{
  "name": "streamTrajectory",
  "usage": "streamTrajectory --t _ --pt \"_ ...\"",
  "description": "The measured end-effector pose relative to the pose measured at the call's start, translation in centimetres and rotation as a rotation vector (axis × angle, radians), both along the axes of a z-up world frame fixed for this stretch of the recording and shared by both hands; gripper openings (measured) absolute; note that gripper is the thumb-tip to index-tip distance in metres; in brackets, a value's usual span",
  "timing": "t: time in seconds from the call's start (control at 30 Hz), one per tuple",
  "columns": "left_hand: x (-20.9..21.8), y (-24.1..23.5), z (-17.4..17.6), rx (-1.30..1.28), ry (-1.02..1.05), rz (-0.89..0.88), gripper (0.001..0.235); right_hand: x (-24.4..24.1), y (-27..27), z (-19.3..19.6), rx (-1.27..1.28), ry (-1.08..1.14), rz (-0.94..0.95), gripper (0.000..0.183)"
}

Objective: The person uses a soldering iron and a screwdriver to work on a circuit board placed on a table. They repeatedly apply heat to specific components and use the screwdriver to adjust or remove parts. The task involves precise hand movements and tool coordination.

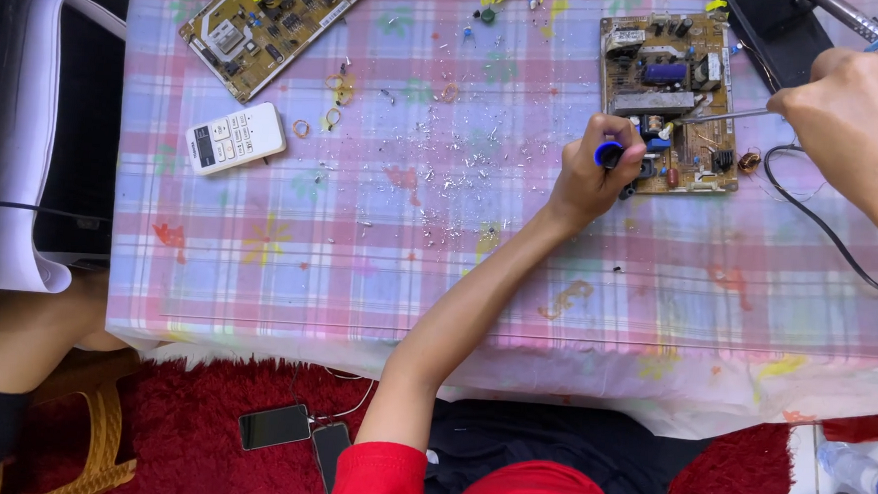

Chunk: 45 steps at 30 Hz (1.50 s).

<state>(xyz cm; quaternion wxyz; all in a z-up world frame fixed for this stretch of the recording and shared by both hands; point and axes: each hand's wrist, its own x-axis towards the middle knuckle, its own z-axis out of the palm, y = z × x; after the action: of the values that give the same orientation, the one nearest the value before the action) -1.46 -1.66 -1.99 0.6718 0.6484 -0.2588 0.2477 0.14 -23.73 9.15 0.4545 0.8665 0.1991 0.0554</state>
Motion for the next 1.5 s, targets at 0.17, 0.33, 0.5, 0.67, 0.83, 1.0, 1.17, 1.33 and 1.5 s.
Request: streamTrajectory --t 0.17,0.33,0.5,0.67,0.83,1.0,1.17,1.33,1.5 --pt "0.1 0.1 0.3 -0.003 0.006 -0.005 0.026 -1.2 3.1 4.5 0.017 0.019 -0.042 0.034" --pt "0.2 0.1 0.2 -0.015 0.019 0.025 0.025 -1.7 6.9 8.2 -0.043 0.263 -0.284 0.023" --pt "0.2 0.1 0.0 -0.007 0.013 0.022 0.026 -2.0 7.7 8.1 0.001 0.173 -0.163 0.018" --pt "0.1 0.0 0.0 -0.023 0.021 -0.001 0.028 -1.6 9.7 7.7 0.004 0.203 -0.202 0.018" --pt "0.0 0.0 -0.1 0.029 0.012 0.006 0.026 -1.3 12.5 7.7 0.029 0.244 -0.263 0.021" --pt "-0.2 0.0 0.2 0.065 -0.083 -0.045 0.022 0.3 15.5 9.1 -0.033 0.340 -0.321 0.025" --pt "0.1 0.5 0.8 0.027 -0.063 -0.048 0.023 1.5 16.1 9.1 0.011 0.322 -0.335 0.027" --pt "0.3 -0.2 -1.3 0.125 -0.086 -0.016 0.022 0.8 17.2 7.8 0.050 0.418 -0.383 0.022" --pt "0.1 0.1 0.0 0.026 -0.047 -0.005 0.022 4.0 15.2 7.9 0.090 0.465 -0.348 0.037"
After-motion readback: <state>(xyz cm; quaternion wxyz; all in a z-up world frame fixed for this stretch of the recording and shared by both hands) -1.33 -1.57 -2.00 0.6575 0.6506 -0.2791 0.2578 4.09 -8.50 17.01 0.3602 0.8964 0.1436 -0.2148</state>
